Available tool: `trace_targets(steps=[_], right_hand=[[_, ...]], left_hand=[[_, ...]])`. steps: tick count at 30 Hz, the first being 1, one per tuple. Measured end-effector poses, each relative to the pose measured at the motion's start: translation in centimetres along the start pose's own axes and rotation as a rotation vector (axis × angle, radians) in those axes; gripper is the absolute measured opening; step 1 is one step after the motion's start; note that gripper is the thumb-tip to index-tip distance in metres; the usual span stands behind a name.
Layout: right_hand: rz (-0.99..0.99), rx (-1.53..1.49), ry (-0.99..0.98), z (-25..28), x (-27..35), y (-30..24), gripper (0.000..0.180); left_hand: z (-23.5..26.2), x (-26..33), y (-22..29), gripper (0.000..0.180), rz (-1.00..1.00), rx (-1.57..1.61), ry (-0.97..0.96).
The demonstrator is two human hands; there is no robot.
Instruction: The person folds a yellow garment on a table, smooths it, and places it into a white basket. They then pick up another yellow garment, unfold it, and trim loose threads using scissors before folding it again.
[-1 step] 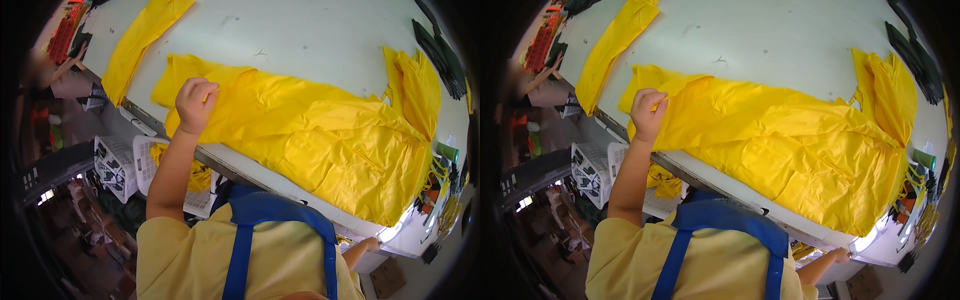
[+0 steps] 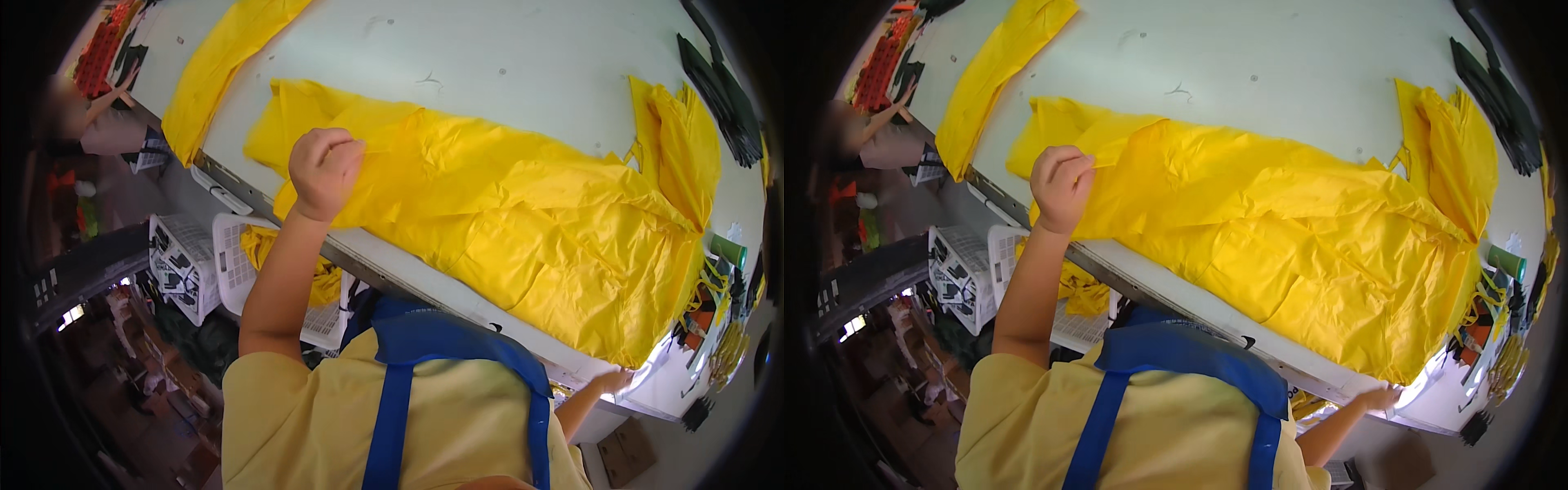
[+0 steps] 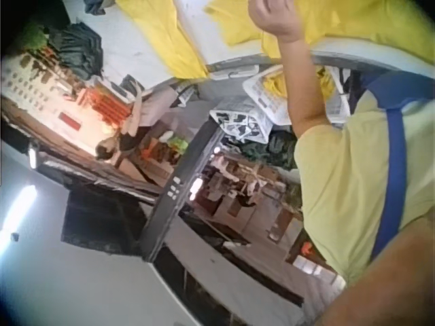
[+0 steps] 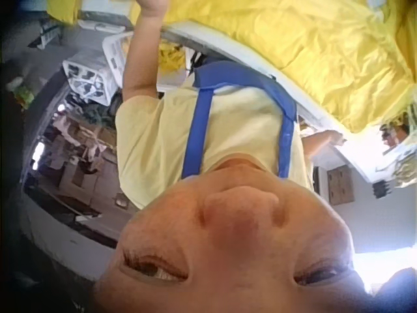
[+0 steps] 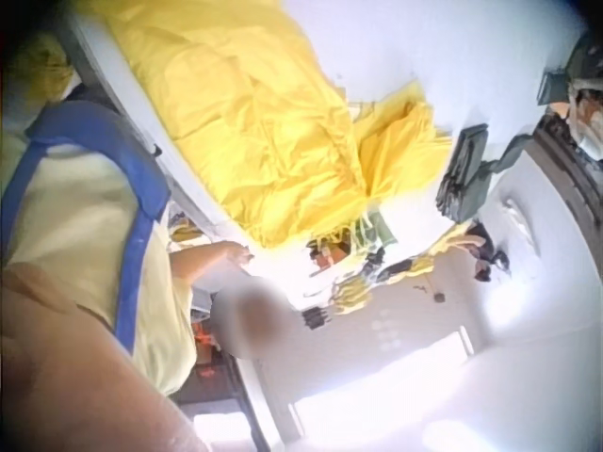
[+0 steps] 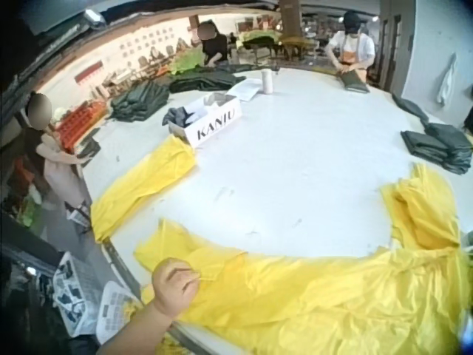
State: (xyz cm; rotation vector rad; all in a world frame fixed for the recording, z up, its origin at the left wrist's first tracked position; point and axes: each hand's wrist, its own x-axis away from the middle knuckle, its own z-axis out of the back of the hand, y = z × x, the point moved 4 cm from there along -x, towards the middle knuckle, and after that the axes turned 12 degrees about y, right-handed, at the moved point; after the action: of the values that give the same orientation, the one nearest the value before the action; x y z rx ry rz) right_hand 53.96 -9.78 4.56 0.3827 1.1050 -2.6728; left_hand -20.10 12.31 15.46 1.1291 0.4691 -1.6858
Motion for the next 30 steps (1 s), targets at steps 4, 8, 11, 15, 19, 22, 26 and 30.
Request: trace_targets(steps=[4,8,11,15,19,22,26,30], right_hand=[[0.127,-0.48,-0.729,-5.5,19.9,-20.0,0.04],[0.585,-0.684,-1.353,-3.0,38.0,-33.4,0.026],[0.768,-0.696,-1.526,-2.7,42.6,-37.7,0.023],[0.812,-0.647,-1.578,-2.9,43.7,-39.0,0.024],[0.833,-0.638,-1.584,-3.1,43.9,-39.5,0.024],[0.848,-0.654,-1.572,-3.3,44.1,-39.8,0.023],[0.865,-0.632,-1.585,-3.4,44.5,-40.2,0.023],[0.868,-0.603,-1.582,-3.5,44.4,-40.2,0.022]], left_hand=[[0.0,0.6,1.9,0.018,-0.104,0.07,0.023],[-0.2,1.0,2.8,0.015,-0.109,0.099,0.028],[0.0,1.8,2.8,0.013,-0.099,0.091,0.034],[-0.1,1.9,2.7,0.013,-0.094,0.088,0.03],[-0.3,2.0,2.2,0.013,-0.086,0.102,0.031],[-0.4,1.9,2.1,0.013,-0.093,0.105,0.036],[-0.5,1.6,2.0,0.012,-0.097,0.106,0.028],[-0.5,1.5,2.0,0.012,-0.098,0.106,0.012]])
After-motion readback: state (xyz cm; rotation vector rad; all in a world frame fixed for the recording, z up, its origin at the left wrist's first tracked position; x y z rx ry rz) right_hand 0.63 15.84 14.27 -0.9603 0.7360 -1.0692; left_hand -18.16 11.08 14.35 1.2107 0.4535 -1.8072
